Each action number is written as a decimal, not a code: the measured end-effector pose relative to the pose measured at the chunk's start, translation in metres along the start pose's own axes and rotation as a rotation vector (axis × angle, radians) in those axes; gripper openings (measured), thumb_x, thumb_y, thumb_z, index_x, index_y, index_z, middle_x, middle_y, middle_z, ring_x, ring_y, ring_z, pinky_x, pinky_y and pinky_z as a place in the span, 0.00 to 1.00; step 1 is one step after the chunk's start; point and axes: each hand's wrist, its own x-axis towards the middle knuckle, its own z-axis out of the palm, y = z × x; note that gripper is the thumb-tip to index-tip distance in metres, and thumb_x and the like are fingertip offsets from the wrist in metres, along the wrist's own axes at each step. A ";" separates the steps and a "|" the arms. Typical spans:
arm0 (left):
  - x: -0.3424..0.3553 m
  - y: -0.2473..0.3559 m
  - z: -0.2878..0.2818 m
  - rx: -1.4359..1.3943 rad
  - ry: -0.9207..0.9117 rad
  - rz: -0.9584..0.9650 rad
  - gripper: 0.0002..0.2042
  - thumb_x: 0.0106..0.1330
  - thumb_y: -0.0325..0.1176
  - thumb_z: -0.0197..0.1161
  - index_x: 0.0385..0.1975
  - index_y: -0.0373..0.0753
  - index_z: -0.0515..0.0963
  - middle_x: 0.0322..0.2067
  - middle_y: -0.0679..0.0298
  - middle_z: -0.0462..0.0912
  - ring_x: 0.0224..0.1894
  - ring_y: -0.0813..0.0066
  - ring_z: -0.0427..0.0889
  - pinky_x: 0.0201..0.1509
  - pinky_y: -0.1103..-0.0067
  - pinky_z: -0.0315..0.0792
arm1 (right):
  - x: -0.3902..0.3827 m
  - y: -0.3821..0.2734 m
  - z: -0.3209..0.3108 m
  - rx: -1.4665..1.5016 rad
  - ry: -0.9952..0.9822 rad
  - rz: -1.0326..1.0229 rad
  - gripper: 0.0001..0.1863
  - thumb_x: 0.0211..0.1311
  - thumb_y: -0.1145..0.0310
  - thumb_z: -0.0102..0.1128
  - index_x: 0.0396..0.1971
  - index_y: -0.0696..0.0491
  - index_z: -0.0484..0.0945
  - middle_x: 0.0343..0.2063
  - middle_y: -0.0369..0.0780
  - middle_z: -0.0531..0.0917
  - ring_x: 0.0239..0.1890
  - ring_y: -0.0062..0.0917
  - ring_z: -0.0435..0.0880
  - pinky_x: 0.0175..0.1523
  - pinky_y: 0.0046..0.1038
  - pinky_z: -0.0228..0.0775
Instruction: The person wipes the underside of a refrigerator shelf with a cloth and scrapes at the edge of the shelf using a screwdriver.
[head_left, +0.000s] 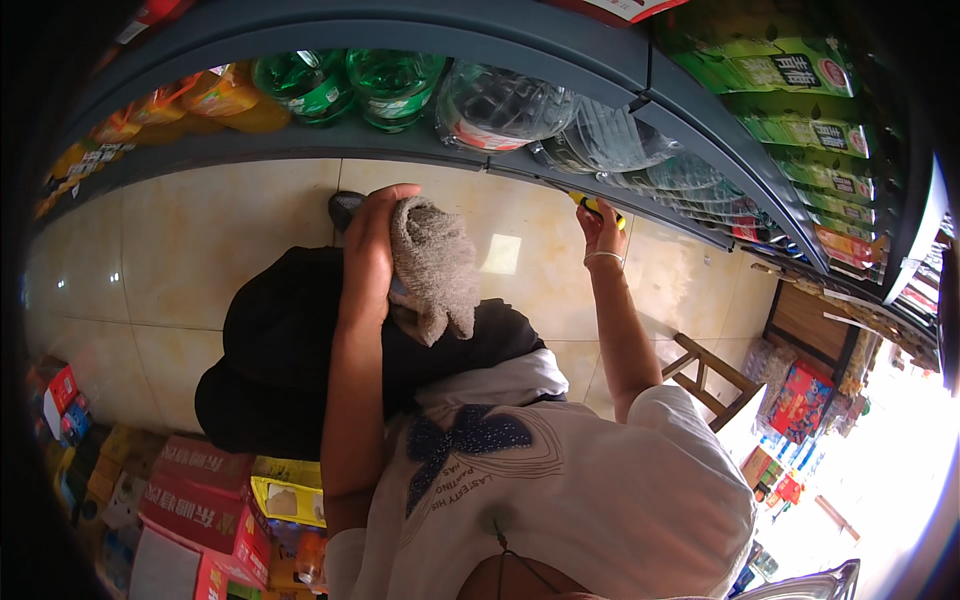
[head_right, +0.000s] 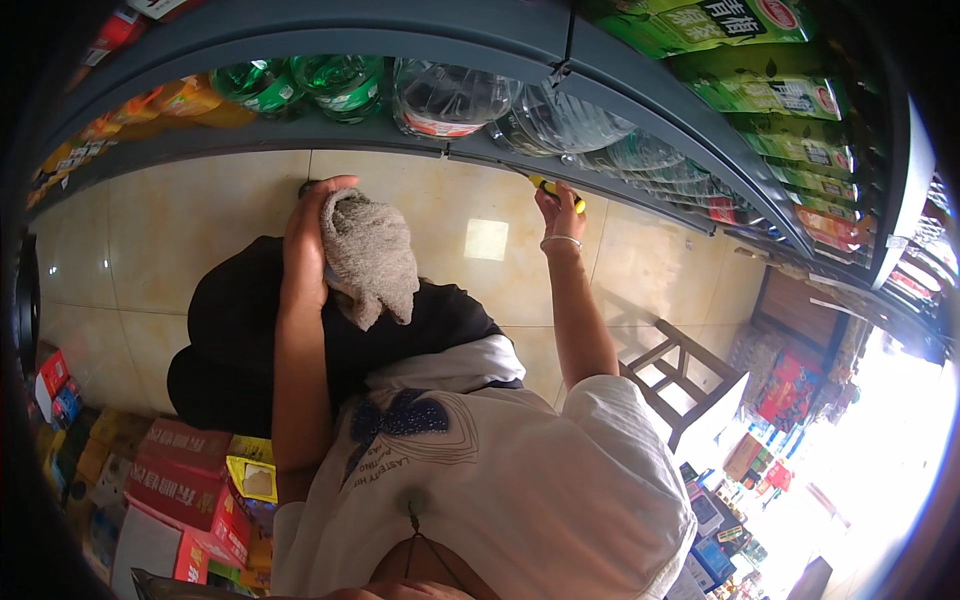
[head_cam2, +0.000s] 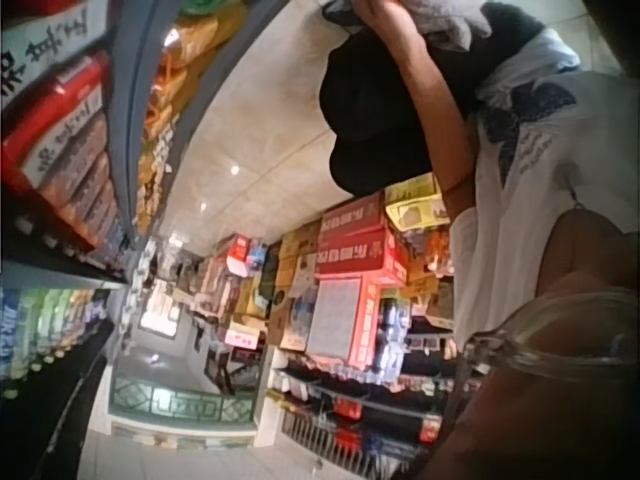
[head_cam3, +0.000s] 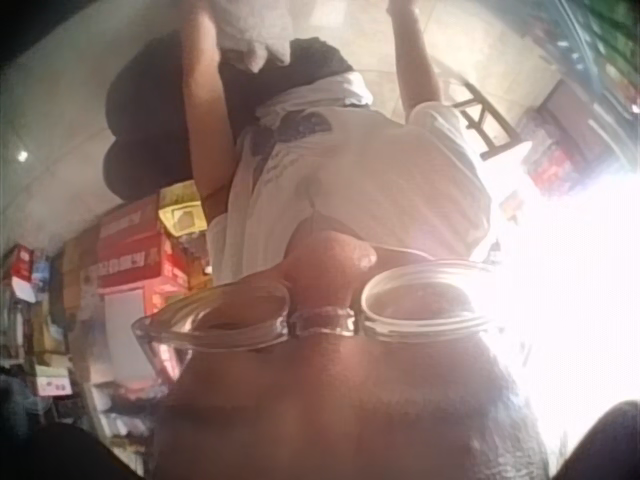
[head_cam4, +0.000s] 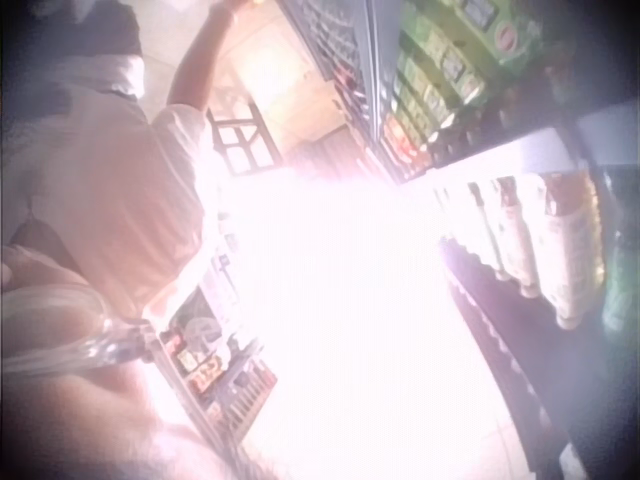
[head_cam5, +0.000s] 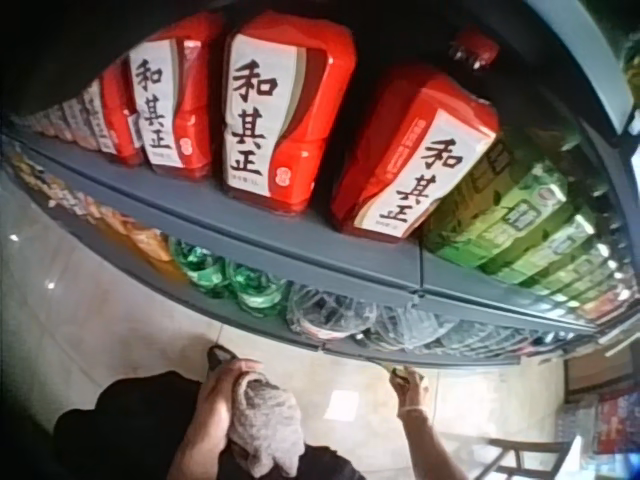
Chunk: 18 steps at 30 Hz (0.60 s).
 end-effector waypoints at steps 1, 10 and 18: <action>0.000 0.002 0.002 -0.005 0.004 -0.003 0.18 0.73 0.41 0.44 0.45 0.35 0.78 0.37 0.65 0.79 0.39 0.80 0.76 0.48 0.81 0.70 | -0.001 0.001 0.000 -0.019 0.000 -0.046 0.11 0.56 0.71 0.65 0.36 0.60 0.76 0.28 0.45 0.81 0.28 0.33 0.85 0.40 0.30 0.84; -0.003 0.002 -0.004 -0.057 0.027 -0.053 0.18 0.73 0.41 0.45 0.45 0.35 0.78 0.37 0.66 0.79 0.39 0.80 0.76 0.48 0.81 0.70 | -0.006 -0.023 0.000 -1.130 -0.026 -0.850 0.09 0.53 0.70 0.71 0.31 0.57 0.82 0.27 0.37 0.83 0.23 0.19 0.80 0.32 0.19 0.75; -0.008 0.021 -0.018 0.016 0.112 0.138 0.18 0.72 0.41 0.46 0.44 0.35 0.79 0.37 0.65 0.79 0.40 0.78 0.77 0.49 0.80 0.70 | 0.054 -0.060 -0.077 -1.426 0.327 -1.085 0.12 0.50 0.63 0.71 0.28 0.53 0.77 0.22 0.41 0.83 0.20 0.21 0.82 0.25 0.24 0.73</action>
